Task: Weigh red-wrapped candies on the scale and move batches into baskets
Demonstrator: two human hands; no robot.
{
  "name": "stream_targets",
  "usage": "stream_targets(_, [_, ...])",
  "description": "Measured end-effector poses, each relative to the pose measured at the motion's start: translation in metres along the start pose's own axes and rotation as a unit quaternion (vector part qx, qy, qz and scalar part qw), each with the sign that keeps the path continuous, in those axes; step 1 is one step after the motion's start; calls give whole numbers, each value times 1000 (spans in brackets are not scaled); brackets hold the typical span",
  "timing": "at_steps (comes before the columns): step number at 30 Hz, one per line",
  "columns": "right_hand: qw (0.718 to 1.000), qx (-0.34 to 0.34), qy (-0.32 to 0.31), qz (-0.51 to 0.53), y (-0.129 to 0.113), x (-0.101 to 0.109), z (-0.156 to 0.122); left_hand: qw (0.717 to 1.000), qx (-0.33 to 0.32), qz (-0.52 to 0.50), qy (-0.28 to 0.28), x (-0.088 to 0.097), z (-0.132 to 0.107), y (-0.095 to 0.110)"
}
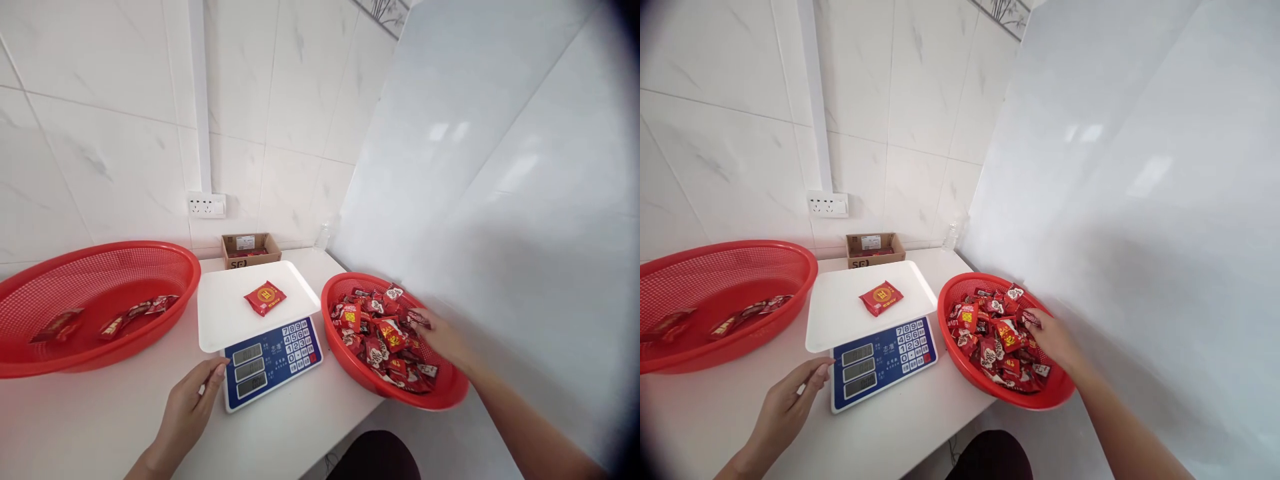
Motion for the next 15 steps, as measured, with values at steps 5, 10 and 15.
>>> stream_targets(5, [976, -3, -214, 48, -27, -40, -43, 1000, 10, 0, -2, -1, 0, -3])
stream_targets(10, [975, 98, -187, -62, -44, -65, -51, 1000, 12, 0, -7, -1, 0, -4])
stream_targets(15, [991, 12, -134, 14, -36, -40, -28, 1000, 11, -10, 0, -1, 2, -5])
Point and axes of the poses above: each hand's wrist, its own z-axis towards the middle knuckle, its own x-axis out of the back of the hand, y = z × x, the point moved 5 cm from there along z, towards the middle knuckle, and after that the axes turned 14 degrees about y, right-handed, at the moved point
